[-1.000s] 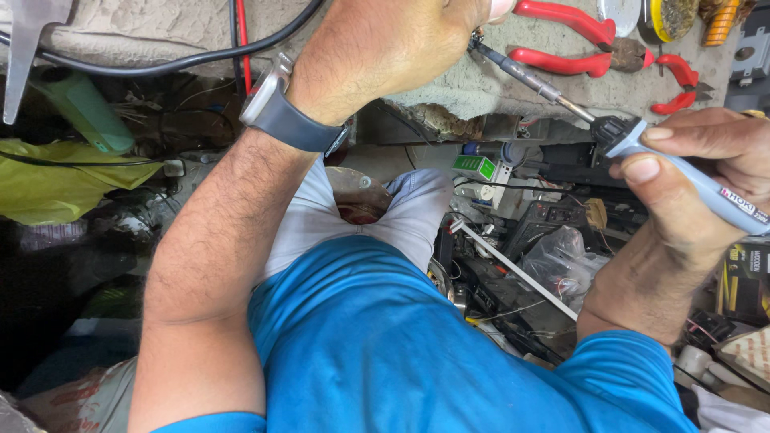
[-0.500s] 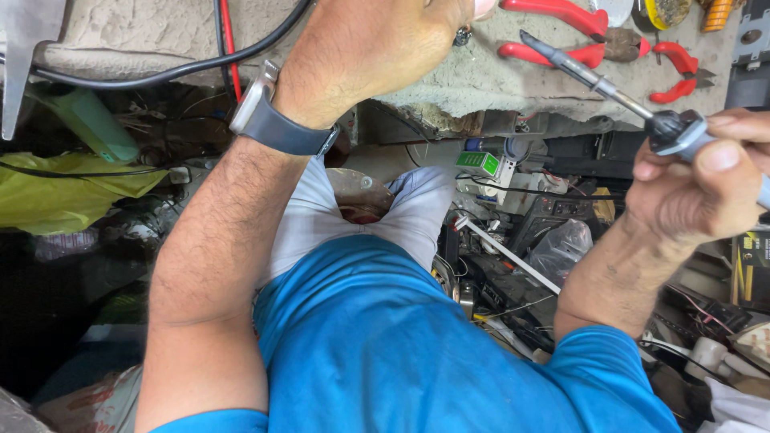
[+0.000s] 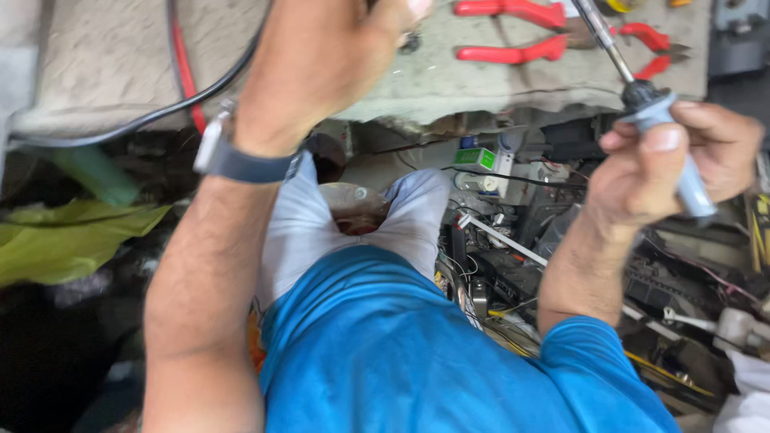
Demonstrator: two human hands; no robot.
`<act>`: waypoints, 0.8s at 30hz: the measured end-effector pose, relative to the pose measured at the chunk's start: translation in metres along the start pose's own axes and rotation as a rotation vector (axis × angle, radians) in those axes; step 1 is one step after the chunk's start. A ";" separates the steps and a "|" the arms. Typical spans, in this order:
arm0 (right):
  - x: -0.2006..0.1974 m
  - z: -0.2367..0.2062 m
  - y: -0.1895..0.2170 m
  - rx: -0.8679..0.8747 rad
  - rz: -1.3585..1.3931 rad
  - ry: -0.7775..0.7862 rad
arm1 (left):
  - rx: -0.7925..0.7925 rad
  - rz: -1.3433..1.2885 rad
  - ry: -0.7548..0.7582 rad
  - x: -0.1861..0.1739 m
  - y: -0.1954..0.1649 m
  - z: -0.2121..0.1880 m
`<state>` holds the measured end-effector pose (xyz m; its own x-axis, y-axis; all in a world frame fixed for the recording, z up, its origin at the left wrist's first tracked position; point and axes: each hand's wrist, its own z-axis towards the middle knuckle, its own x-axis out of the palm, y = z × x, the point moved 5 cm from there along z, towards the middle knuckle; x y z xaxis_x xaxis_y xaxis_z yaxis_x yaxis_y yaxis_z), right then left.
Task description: The person strips and twists the ends of two wires, then uses a soldering iron to apply solder to the connection. They use pliers to hold and adjust the wires while working at a cluttered workbench.
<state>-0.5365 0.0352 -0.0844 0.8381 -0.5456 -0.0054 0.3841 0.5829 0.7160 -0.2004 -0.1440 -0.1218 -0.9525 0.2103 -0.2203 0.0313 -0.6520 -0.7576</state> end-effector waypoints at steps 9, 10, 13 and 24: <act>-0.008 -0.048 -0.026 -0.344 -0.769 -0.097 | -0.354 -0.336 0.136 0.004 -0.033 0.028; -0.008 -0.050 -0.030 -0.345 -0.780 -0.086 | -0.363 -0.344 0.135 0.005 -0.034 0.028; -0.010 -0.052 -0.039 -0.377 -0.776 -0.053 | -0.388 -0.368 0.130 0.009 -0.034 0.027; -0.024 -0.037 -0.028 -0.135 -0.343 -0.193 | -0.362 -0.434 0.115 0.011 -0.026 0.022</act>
<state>-0.5529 0.0542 -0.1296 0.5696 -0.8172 -0.0878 0.6868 0.4145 0.5970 -0.2186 -0.1407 -0.0913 -0.8629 0.4938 0.1074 -0.2339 -0.2020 -0.9510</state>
